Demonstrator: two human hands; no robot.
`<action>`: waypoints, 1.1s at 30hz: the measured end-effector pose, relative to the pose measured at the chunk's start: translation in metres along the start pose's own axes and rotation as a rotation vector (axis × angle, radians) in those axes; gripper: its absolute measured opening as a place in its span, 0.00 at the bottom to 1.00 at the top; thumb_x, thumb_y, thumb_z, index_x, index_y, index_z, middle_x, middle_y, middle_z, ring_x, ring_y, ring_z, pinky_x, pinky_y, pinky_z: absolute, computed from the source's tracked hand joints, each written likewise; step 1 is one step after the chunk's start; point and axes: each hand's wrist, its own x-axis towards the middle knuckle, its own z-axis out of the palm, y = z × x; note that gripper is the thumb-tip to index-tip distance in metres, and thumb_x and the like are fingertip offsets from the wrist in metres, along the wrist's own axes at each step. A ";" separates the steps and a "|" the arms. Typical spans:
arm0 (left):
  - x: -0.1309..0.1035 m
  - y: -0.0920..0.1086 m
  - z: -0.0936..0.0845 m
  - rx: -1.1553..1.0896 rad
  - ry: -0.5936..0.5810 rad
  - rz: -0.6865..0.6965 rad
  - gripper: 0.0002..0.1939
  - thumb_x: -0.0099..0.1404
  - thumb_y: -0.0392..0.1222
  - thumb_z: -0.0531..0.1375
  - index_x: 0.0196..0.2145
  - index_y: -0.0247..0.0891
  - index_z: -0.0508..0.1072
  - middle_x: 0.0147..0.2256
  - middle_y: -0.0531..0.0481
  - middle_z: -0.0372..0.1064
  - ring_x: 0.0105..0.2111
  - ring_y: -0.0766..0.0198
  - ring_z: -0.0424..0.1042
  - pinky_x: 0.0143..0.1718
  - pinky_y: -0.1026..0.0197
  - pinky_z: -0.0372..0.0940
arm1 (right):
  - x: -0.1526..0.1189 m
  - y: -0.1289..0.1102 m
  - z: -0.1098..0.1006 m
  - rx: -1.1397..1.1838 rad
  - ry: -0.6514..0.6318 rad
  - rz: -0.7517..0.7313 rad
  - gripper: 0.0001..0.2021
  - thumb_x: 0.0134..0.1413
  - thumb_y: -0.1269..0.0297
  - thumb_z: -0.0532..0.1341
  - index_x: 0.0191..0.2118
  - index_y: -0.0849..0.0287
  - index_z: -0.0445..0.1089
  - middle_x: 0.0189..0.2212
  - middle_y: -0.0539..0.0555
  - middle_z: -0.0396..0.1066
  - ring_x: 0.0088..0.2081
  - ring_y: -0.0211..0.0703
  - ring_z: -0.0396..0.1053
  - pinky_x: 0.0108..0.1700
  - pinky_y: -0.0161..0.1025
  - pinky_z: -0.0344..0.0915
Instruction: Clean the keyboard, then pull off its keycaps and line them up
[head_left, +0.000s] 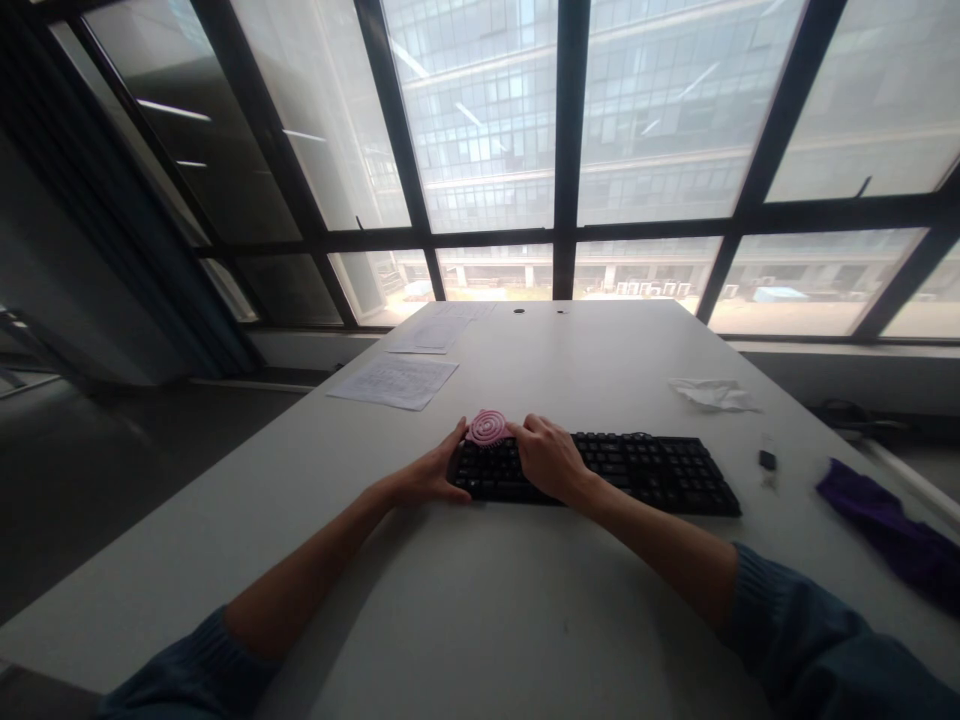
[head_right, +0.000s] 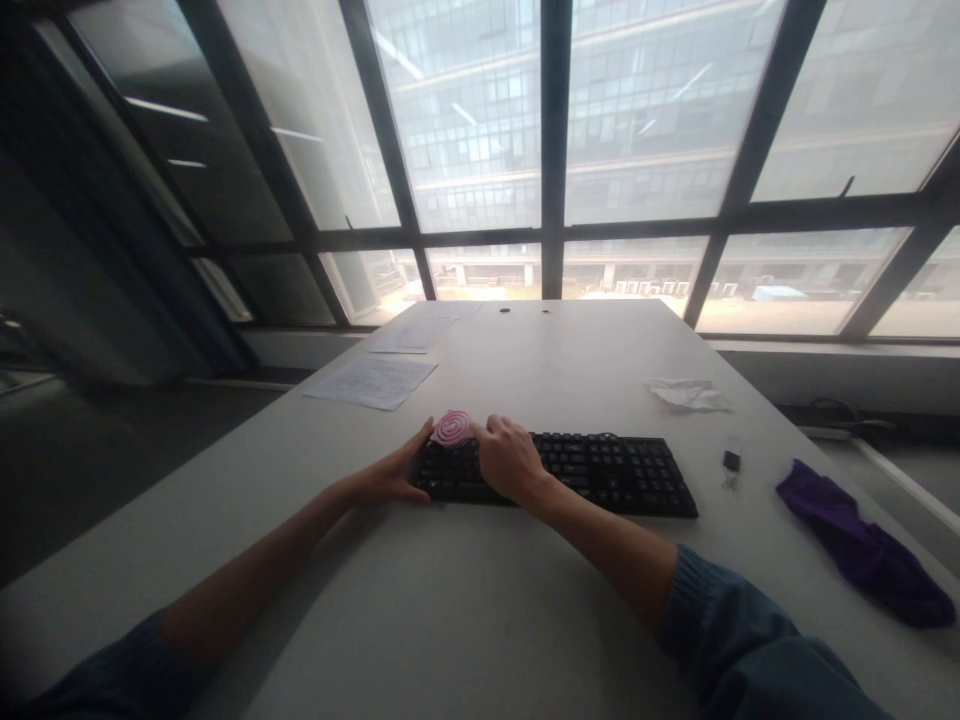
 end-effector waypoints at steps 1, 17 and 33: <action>0.000 0.000 0.000 0.000 0.000 0.000 0.72 0.49 0.54 0.74 0.71 0.38 0.24 0.71 0.33 0.26 0.70 0.39 0.32 0.68 0.37 0.33 | 0.000 0.000 0.000 -0.001 0.005 0.005 0.19 0.65 0.72 0.50 0.57 0.57 0.68 0.42 0.60 0.70 0.43 0.48 0.66 0.45 0.39 0.61; 0.002 0.015 -0.001 -0.021 0.003 0.066 0.72 0.50 0.53 0.74 0.70 0.38 0.23 0.71 0.33 0.36 0.70 0.39 0.38 0.69 0.37 0.33 | -0.002 -0.002 -0.002 0.044 -0.013 -0.089 0.22 0.64 0.73 0.50 0.60 0.54 0.66 0.41 0.58 0.70 0.42 0.45 0.66 0.44 0.38 0.61; 0.001 0.005 0.000 -0.026 -0.001 0.029 0.72 0.50 0.54 0.73 0.70 0.39 0.22 0.71 0.32 0.33 0.70 0.39 0.39 0.68 0.36 0.38 | -0.002 -0.003 -0.003 0.017 -0.025 -0.018 0.21 0.65 0.70 0.50 0.60 0.54 0.66 0.42 0.59 0.70 0.43 0.46 0.67 0.45 0.39 0.61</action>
